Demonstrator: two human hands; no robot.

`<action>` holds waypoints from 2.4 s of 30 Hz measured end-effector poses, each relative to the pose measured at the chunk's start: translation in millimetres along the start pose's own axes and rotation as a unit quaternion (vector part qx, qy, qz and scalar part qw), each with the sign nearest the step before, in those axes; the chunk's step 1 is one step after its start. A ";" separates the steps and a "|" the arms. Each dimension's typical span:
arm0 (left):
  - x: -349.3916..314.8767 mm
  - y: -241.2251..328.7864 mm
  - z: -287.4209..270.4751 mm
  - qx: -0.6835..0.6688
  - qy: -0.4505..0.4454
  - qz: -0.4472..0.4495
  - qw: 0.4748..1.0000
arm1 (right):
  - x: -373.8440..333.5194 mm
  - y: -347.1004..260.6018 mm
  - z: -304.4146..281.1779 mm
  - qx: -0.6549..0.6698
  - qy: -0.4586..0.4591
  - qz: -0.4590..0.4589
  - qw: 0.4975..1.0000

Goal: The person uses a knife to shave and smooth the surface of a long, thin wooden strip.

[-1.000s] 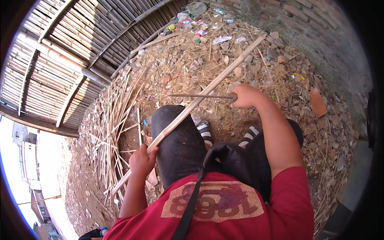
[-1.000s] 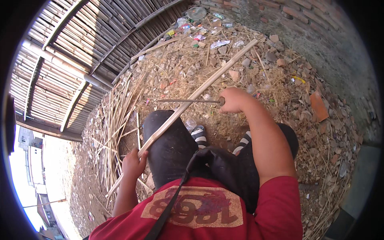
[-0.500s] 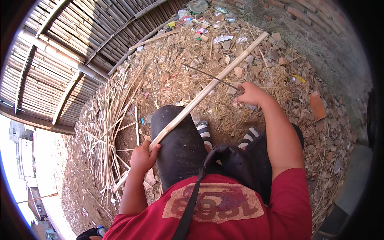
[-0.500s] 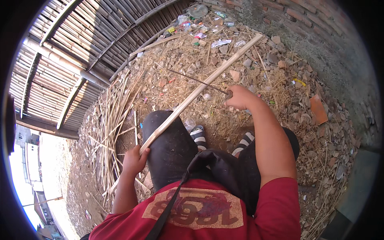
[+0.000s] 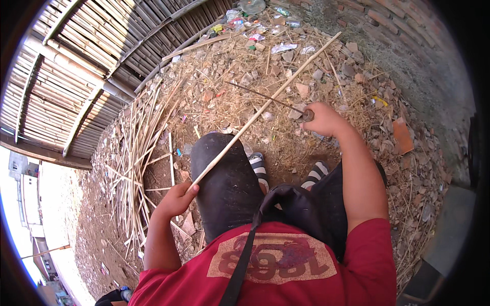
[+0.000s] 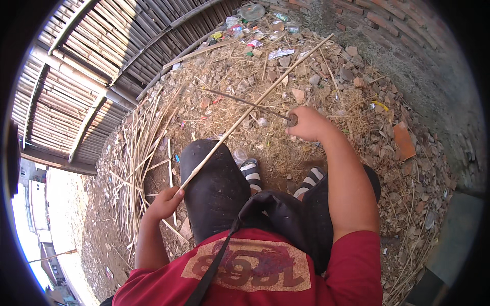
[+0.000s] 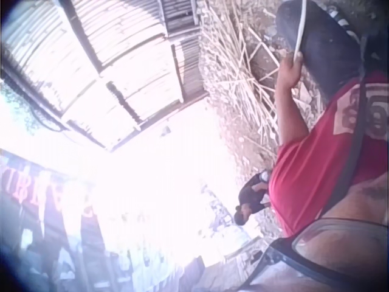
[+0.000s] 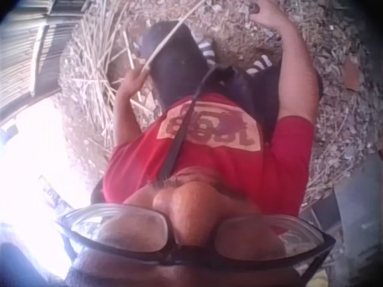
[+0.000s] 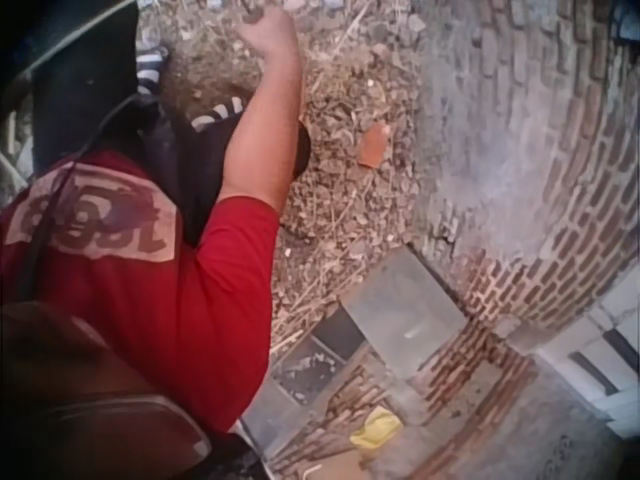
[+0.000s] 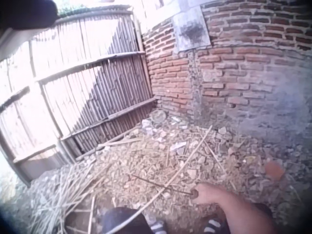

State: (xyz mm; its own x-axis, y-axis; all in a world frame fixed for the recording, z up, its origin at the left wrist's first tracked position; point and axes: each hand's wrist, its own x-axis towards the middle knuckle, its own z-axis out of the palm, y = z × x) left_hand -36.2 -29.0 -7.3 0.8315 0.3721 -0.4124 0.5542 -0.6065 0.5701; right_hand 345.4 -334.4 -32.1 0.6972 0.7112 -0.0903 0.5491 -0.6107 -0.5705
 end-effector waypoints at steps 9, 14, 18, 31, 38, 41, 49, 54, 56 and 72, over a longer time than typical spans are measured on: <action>2.3 5.5 0.9 0.021 0.010 -0.014 1.000 | 15.0 7.3 7.4 0.043 -0.096 0.062 0.993; -2.2 17.0 9.1 0.110 0.062 -0.009 0.992 | 11.7 -24.0 18.5 -0.063 -0.143 -0.014 0.988; -2.1 19.6 16.5 0.160 0.095 0.000 0.982 | 19.3 9.2 19.3 0.011 -0.148 0.048 0.988; 1.7 6.7 26.6 0.126 0.126 0.010 0.984 | 10.4 18.0 14.7 0.050 -0.099 0.071 0.991; -1.5 14.5 33.5 0.173 0.140 -0.005 0.975 | 10.7 8.2 25.0 -0.020 -0.146 0.026 0.989; -0.2 16.9 29.5 0.178 0.153 0.004 0.972 | 20.5 28.9 27.3 0.015 -0.110 0.046 0.993; 7.8 8.8 28.2 0.178 0.135 0.015 0.975 | 16.0 1.5 24.2 -0.024 -0.155 0.036 0.987; -0.6 11.4 26.5 0.166 0.143 0.012 0.976 | 19.9 26.5 29.7 0.040 -0.069 0.065 0.995; 0.6 6.9 29.2 0.167 0.149 0.025 0.974 | 15.0 5.9 42.4 0.019 -0.038 -0.001 0.999; 1.4 -3.1 34.8 0.169 0.169 0.052 0.970 | 19.6 19.5 31.4 -0.045 -0.060 -0.007 0.997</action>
State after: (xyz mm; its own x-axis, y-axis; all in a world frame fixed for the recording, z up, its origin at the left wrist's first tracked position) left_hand -38.1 -51.0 -34.4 0.8786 0.4713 -0.0775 0.4708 -0.8270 0.3072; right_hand 355.4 -321.4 -70.6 0.6318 0.7533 -0.1826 0.6018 -0.6251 -0.4971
